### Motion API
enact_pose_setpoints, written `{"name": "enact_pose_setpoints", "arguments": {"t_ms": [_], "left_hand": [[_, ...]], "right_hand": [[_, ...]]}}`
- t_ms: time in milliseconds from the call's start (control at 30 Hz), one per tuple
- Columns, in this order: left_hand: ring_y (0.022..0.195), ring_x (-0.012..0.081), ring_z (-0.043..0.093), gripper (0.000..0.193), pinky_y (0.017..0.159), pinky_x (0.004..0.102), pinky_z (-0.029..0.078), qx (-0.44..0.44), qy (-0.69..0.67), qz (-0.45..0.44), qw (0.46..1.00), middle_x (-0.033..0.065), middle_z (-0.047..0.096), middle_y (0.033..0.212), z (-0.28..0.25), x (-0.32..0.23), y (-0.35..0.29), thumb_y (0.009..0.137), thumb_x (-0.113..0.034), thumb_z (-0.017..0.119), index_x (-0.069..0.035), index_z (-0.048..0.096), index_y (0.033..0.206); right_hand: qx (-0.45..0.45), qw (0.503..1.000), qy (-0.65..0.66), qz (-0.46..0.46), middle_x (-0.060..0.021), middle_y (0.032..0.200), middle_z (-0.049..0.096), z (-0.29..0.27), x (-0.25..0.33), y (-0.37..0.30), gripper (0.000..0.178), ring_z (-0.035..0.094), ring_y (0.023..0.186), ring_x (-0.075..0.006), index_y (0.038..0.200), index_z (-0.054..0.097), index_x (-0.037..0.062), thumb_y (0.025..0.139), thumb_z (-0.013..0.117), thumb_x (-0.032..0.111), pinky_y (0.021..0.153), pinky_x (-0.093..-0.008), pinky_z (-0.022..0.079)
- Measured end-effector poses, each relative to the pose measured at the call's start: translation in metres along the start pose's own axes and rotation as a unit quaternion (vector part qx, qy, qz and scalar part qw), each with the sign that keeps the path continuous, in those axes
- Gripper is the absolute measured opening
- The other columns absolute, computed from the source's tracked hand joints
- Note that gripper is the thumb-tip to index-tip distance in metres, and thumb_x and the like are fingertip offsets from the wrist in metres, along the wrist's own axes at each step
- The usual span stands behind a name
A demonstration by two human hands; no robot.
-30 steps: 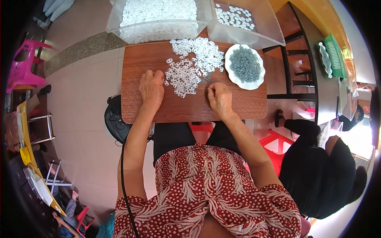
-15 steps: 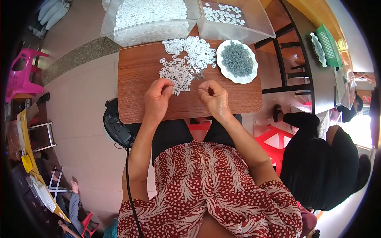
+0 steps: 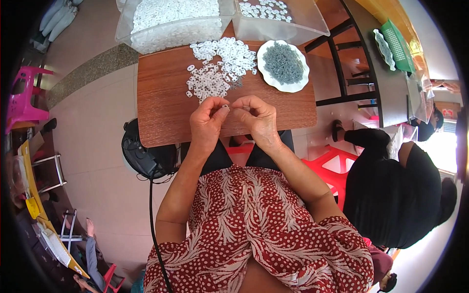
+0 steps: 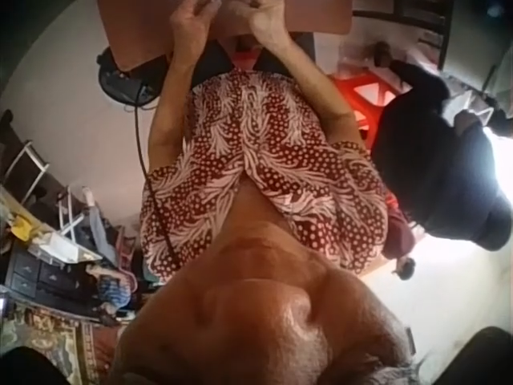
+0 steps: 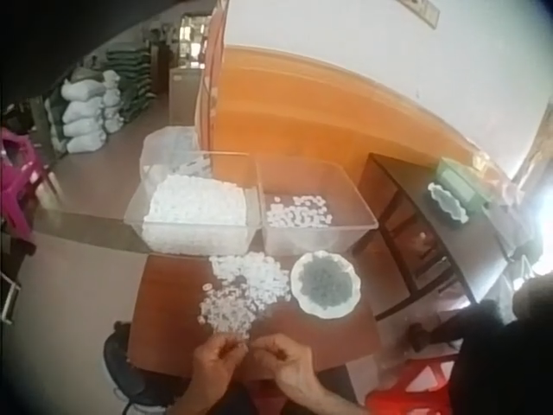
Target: Manually assemble small white plastic components by hand at a production workstation.
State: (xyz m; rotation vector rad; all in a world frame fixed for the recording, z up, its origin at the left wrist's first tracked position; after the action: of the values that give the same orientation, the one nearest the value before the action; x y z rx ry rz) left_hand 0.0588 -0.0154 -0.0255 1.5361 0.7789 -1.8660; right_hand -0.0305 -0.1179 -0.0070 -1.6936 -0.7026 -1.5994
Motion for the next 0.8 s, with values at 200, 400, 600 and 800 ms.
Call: {"name": "enact_pose_setpoints", "arguments": {"t_ms": [200,400,600,800], "left_hand": [[0.057,0.0017,0.045,0.005,0.048,0.0166,0.037,0.020,-0.082,-0.050,0.995,-0.0040,0.053,0.070,0.008,-0.001,-0.006,0.085,-0.003,0.056,-0.003,0.059,0.089],[0.062,0.0039,0.051,0.011,0.054,0.0161,0.042,0.043,-0.094,-0.072,0.992,-0.0011,0.057,0.075,0.010,-0.007,-0.011,0.087,-0.008,0.056,-0.002,0.059,0.096],[0.056,0.0026,0.046,0.005,0.049,0.0171,0.038,0.026,-0.063,-0.060,0.996,-0.0029,0.054,0.068,0.014,-0.013,-0.013,0.085,-0.002,0.055,-0.001,0.059,0.089],[0.057,0.0036,0.047,0.005,0.050,0.0182,0.038,0.027,-0.022,-0.033,0.999,-0.0021,0.054,0.068,0.018,-0.017,-0.015,0.084,0.000,0.055,0.000,0.059,0.088]], "right_hand": [[0.005,0.999,0.038,-0.009,0.0001,0.081,0.061,-0.003,0.013,-0.007,0.011,0.054,0.074,-0.0031,0.088,0.062,0.0011,0.078,0.061,-0.005,0.066,-0.0172,0.044],[-0.012,0.998,0.065,-0.004,-0.0027,0.082,0.062,-0.010,0.013,-0.010,0.016,0.057,0.074,-0.0068,0.092,0.060,-0.0016,0.077,0.062,-0.006,0.069,-0.0191,0.046],[-0.035,0.998,0.045,-0.007,-0.0039,0.083,0.062,-0.014,0.018,-0.011,0.019,0.058,0.075,-0.0083,0.092,0.059,-0.0018,0.075,0.065,-0.007,0.070,-0.0201,0.047],[-0.044,0.997,0.040,-0.039,-0.0030,0.079,0.062,-0.014,0.020,-0.012,0.016,0.058,0.070,-0.0060,0.090,0.058,-0.0014,0.076,0.062,-0.008,0.063,-0.0189,0.048]]}}
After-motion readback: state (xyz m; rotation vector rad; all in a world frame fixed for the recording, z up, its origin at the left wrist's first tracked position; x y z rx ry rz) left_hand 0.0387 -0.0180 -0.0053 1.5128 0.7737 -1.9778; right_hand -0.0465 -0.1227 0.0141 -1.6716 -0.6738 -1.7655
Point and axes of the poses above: each hand's wrist, its own y-axis towards the middle knuckle, its own z-axis out of the palm, x = y × z, the point moved 5 cm from there along y, towards the middle knuckle
